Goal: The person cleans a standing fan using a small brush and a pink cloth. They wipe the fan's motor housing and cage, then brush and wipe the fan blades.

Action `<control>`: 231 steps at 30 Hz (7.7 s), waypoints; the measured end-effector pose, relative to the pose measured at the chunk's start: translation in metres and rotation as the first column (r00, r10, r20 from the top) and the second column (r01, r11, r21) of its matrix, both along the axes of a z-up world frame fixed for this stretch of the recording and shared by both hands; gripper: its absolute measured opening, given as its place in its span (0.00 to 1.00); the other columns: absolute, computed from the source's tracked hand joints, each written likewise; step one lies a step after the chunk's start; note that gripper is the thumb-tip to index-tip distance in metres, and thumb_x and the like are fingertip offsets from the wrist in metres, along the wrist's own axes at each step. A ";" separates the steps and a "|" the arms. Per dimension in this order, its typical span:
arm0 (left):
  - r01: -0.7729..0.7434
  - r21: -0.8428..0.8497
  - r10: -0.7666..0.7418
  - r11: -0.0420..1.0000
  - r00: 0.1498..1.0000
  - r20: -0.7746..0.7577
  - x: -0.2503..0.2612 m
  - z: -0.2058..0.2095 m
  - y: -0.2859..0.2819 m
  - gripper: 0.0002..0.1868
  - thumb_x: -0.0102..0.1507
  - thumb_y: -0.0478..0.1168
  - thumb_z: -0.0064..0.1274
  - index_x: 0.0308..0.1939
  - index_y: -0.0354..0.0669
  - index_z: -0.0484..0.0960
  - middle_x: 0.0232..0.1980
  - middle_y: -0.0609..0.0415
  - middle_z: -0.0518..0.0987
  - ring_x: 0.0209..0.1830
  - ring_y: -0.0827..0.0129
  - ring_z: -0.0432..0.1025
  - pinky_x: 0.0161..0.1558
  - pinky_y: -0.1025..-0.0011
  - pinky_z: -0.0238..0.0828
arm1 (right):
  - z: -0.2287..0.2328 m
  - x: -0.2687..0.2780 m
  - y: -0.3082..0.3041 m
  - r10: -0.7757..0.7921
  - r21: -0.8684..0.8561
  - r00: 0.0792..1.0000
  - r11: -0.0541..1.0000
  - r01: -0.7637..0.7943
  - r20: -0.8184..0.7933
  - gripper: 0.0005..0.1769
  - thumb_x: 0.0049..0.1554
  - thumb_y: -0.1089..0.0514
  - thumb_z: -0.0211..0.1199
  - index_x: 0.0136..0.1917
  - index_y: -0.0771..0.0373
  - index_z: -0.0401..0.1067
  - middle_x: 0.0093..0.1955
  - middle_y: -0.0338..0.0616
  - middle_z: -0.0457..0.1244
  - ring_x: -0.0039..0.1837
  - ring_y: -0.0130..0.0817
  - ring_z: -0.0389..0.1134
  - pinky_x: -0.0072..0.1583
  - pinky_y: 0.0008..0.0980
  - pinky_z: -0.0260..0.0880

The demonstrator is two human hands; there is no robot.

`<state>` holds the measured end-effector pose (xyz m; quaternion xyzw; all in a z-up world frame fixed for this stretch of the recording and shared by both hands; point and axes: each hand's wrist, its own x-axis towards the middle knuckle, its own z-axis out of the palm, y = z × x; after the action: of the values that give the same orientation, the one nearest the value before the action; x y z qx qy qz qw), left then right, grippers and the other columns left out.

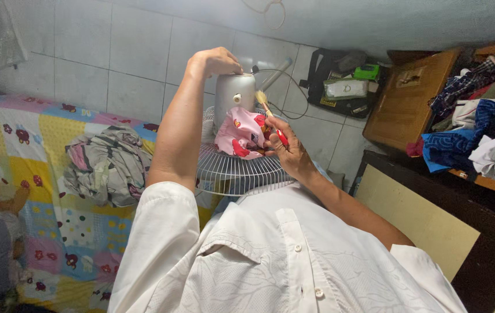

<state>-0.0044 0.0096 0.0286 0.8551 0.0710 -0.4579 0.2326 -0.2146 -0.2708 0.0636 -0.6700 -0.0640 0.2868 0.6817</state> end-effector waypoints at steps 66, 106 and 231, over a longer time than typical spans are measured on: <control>-0.085 -0.408 0.409 0.909 -0.012 0.912 -0.326 0.065 0.005 0.13 0.73 0.44 0.50 0.46 0.38 0.68 0.62 0.43 0.73 0.67 0.48 0.67 0.75 0.44 0.51 | 0.117 0.047 0.076 0.653 -0.653 0.621 0.703 -0.282 0.435 0.11 0.66 0.52 0.62 0.56 0.59 0.77 0.41 0.44 0.72 0.40 0.30 0.72 0.43 0.35 0.73; -0.207 -0.385 0.415 0.900 0.130 0.901 -0.334 0.086 0.000 0.11 0.75 0.41 0.47 0.44 0.37 0.67 0.64 0.40 0.73 0.66 0.47 0.68 0.71 0.50 0.60 | 0.009 0.109 -0.028 0.193 -0.453 0.981 0.877 -0.159 0.029 0.10 0.64 0.54 0.62 0.50 0.64 0.77 0.37 0.39 0.68 0.39 0.23 0.69 0.43 0.25 0.71; -0.283 -0.261 0.289 0.923 0.063 0.955 -0.322 0.086 -0.011 0.20 0.70 0.41 0.45 0.61 0.32 0.67 0.60 0.35 0.71 0.61 0.41 0.66 0.66 0.47 0.59 | 0.004 0.145 0.267 0.540 -0.548 0.839 0.720 -0.425 0.058 0.12 0.56 0.53 0.59 0.37 0.63 0.71 0.31 0.52 0.68 0.32 0.39 0.70 0.36 0.39 0.69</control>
<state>-0.3266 -0.0014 0.1143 0.9093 0.0659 0.2722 0.3079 -0.0694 -0.0038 0.0680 -0.8132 -0.2314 0.3879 0.3671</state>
